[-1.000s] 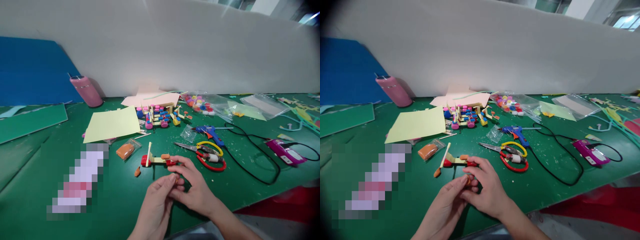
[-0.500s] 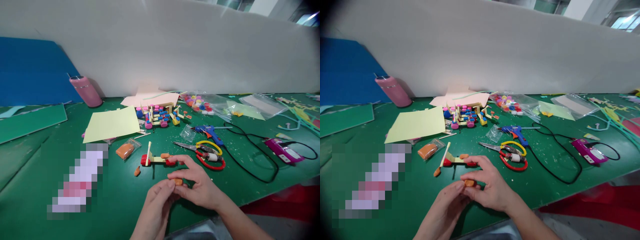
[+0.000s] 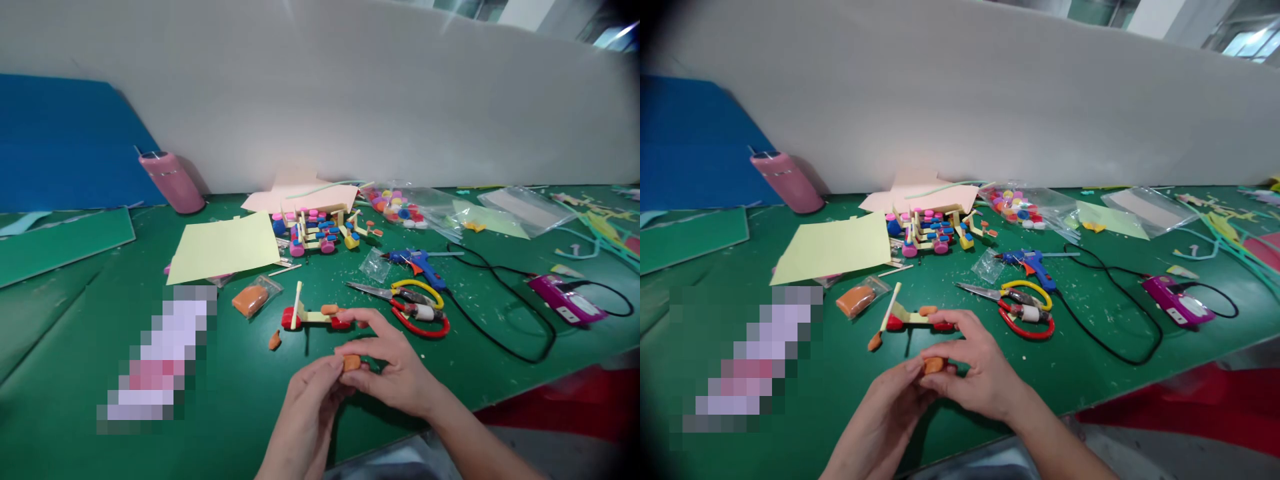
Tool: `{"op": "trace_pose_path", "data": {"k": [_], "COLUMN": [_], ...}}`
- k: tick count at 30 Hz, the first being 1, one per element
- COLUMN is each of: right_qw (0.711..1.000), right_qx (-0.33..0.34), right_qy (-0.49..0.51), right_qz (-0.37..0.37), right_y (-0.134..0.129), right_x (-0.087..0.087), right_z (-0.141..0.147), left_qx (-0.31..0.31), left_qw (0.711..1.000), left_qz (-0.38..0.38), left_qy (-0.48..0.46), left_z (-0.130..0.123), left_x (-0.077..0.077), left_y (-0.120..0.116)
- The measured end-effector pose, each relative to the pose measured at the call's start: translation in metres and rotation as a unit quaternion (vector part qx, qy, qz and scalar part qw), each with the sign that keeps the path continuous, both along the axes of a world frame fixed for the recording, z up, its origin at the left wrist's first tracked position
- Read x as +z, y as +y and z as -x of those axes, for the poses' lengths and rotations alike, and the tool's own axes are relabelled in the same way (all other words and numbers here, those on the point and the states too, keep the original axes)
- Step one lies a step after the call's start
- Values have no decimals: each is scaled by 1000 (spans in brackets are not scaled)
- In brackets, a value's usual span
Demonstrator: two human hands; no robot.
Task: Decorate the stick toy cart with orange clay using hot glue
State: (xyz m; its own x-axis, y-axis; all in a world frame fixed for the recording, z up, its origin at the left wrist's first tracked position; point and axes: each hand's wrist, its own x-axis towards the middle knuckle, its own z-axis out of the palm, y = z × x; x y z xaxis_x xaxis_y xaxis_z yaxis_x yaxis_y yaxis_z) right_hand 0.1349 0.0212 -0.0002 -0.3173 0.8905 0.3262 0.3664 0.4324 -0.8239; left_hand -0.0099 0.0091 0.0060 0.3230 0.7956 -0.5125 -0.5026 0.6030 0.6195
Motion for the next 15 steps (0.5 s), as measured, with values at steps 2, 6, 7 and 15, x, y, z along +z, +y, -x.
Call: {"op": "trace_pose_path", "data": {"k": [2, 6, 7, 15], "right_qw": [1000, 1000, 1000, 1000], "right_qx": [5, 8, 8, 12], "right_qy": [-8, -28, -30, -14], "right_qz": [6, -7, -6, -13], "right_y": [0, -1, -1, 1], "right_x": [3, 6, 7, 3], "right_z": [-1, -2, -2, -4], "left_qx": [-20, -47, -46, -14], "left_qw": [1000, 998, 998, 1000], "left_qz": [-15, -35, -34, 0], "left_qy": [6, 0, -2, -1], "left_z": [0, -2, -2, -1], "left_x": [2, 4, 5, 6], "left_y": [1, 2, 2, 2]}}
